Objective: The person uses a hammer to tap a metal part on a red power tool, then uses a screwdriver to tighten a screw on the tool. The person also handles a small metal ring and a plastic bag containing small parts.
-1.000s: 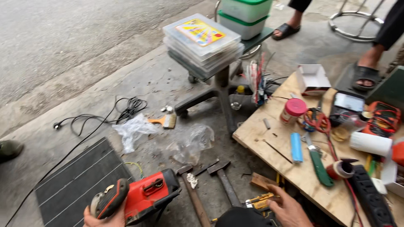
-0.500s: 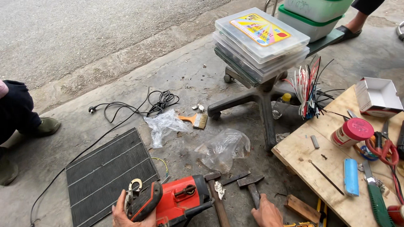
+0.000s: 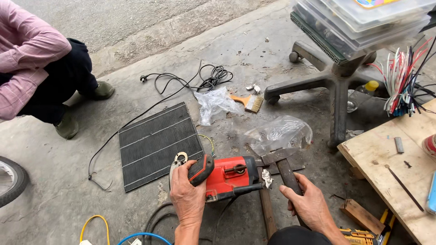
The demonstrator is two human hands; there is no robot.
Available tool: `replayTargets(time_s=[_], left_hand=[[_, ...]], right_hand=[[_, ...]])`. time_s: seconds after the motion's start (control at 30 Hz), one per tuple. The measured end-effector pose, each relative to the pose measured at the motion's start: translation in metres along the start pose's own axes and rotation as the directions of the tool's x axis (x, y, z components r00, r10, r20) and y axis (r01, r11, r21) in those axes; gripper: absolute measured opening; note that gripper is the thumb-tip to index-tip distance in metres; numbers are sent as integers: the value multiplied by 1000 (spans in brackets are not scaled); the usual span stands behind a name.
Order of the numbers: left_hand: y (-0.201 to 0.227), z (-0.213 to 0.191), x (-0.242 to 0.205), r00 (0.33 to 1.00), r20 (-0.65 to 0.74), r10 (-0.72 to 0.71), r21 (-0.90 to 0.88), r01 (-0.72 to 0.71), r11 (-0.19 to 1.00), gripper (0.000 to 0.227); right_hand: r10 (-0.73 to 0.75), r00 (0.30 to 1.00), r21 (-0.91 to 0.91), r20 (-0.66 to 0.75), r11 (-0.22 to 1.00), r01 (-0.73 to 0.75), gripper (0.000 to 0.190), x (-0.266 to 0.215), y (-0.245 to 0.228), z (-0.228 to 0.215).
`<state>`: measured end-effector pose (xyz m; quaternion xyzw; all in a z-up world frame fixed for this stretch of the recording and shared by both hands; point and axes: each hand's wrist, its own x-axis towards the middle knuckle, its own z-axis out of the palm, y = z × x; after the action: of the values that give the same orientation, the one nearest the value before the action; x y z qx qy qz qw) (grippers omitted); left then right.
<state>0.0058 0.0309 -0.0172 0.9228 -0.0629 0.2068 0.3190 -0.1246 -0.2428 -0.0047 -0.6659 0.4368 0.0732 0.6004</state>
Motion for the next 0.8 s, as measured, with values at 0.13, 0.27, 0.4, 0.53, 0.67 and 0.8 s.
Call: replayTargets(time_s=[0.13,0.27,0.4,0.53,0.67,0.8], left_hand=[[-2,3,-2,999,-21,-39,-10,39,999,41],[-3,5,-3,998,-61,-20,22,22,1000,43],[-1,7,-2,997,-76,26,21,-25,999,42],[0,8,-2,994,-99,49,17,-48,999,40],[-3,5,-4,996,-92,0,6,0,1000,41],[-2,7,-5,995,-102,-11,-1,11,1000,41]], right_hand=[[-73,997,96,15,993,71,66,-4,1,13],[-56,997,133,-46,989,61,44,-23,-18,25],[-69,996,-88,50,993,73,53,-22,-13,35],[-15,997,-310,74,950,37,62,-32,-14,41],[-70,990,28,-120,997,74,66,-29,-12,35],[-40,993,-99,-107,995,29,80,-26,-17,45]])
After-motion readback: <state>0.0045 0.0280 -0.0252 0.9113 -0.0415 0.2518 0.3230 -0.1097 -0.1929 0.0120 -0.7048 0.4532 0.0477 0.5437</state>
